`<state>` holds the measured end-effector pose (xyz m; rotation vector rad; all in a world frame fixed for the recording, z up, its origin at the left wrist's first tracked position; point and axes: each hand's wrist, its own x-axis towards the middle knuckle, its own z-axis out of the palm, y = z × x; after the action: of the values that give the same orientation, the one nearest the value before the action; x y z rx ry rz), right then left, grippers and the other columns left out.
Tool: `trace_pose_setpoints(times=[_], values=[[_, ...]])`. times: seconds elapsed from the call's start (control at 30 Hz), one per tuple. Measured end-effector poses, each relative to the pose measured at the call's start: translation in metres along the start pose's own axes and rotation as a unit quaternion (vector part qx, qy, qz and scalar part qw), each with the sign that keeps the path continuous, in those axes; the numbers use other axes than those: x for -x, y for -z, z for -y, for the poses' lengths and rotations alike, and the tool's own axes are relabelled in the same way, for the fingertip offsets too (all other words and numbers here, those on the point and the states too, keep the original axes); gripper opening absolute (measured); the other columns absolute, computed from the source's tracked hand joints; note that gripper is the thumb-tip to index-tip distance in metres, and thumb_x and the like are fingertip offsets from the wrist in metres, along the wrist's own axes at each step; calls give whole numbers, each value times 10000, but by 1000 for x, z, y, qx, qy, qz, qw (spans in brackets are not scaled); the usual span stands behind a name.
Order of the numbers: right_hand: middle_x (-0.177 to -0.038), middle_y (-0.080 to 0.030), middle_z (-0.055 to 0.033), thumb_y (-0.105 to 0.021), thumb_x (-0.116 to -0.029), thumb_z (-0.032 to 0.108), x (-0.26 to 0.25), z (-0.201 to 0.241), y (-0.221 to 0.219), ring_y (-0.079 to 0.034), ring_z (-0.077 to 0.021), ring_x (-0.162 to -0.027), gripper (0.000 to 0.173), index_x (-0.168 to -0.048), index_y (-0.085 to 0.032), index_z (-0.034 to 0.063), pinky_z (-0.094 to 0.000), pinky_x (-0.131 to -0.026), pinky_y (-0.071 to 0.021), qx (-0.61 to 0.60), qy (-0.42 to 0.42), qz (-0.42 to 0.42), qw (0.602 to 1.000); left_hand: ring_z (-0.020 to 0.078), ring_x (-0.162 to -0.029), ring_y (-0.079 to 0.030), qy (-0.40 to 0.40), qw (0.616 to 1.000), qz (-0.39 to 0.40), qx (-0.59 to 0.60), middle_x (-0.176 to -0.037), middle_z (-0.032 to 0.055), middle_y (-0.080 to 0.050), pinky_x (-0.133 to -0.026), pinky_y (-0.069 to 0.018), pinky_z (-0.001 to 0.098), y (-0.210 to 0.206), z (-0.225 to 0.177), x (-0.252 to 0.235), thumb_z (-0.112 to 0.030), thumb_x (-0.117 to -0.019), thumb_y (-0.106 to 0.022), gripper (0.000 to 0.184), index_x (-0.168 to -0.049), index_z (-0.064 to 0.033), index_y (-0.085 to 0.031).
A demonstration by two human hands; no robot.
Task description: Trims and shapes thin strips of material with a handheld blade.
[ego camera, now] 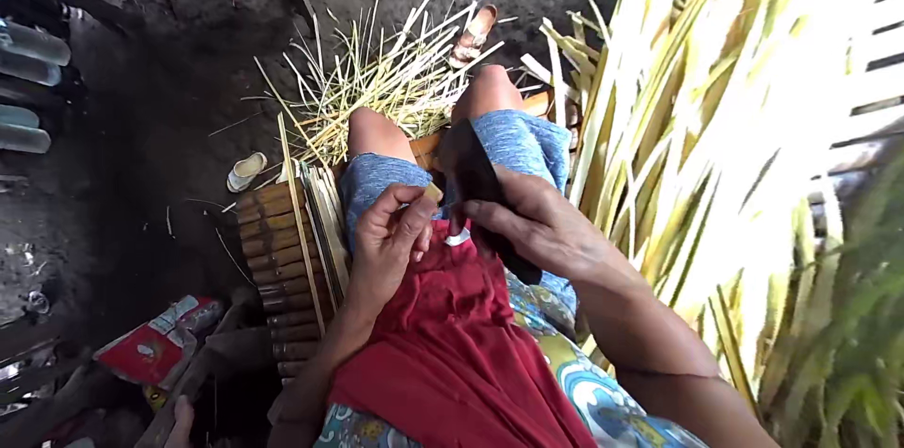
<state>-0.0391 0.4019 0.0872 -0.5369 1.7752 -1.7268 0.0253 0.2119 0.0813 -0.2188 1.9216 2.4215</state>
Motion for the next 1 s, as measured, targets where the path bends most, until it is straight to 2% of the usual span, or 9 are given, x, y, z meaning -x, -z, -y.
trace_pose_setpoints(times=[0.17,0.3,0.43,0.63,0.83,1.0], values=[[-674,-610,63,-460,-1047,109,1,10,-1,-545,12,-492,151,-1035,-606,73,-142,-446,-479,21,56,30,998,-27,-561,-535,2,1000,-11,-1,-784,-68,-626,-509,-480,125,-5,-2,-1,-107,-1036,-571,83,-1001,-132,-642],[-724,-611,73,-457,-1053,107,1,13,4,-545,45,-540,137,-1084,-583,62,-116,-493,-480,49,62,43,996,-25,-567,-539,-4,1000,-14,-12,-759,-75,-614,-513,-475,125,-7,-2,-1,-103,-1039,-562,91,-991,-132,-633],[-704,-581,81,-470,-1052,103,-1,14,5,-532,59,-534,126,-1116,-564,46,-105,-496,-477,63,56,42,996,-21,-552,-533,-2,1000,-15,-14,-746,-70,-613,-511,-473,125,-8,-2,-2,-100,-1037,-565,85,-987,-117,-632],[-755,-618,62,-454,-1059,112,-1,15,5,-544,18,-520,124,-1143,-536,73,-137,-462,-487,32,44,63,996,-27,-574,-526,-40,999,-20,-1,-763,-69,-608,-515,-461,120,-10,1,-1,-91,-1029,-582,83,-976,-117,-641],[-746,-569,66,-456,-1054,88,-5,19,3,-534,46,-564,107,-1133,-518,53,-110,-515,-481,50,56,84,994,-32,-579,-518,-52,999,-8,8,-780,-76,-606,-521,-457,118,-5,1,0,-97,-1028,-583,83,-973,-127,-637],[-713,-556,36,-464,-1055,99,-5,28,6,-539,-3,-530,94,-1122,-519,63,-144,-470,-486,28,27,110,993,-47,-594,-509,-62,998,9,14,-831,-84,-616,-516,-445,113,-4,-2,1,-101,-1018,-606,62,-980,-124,-648]])
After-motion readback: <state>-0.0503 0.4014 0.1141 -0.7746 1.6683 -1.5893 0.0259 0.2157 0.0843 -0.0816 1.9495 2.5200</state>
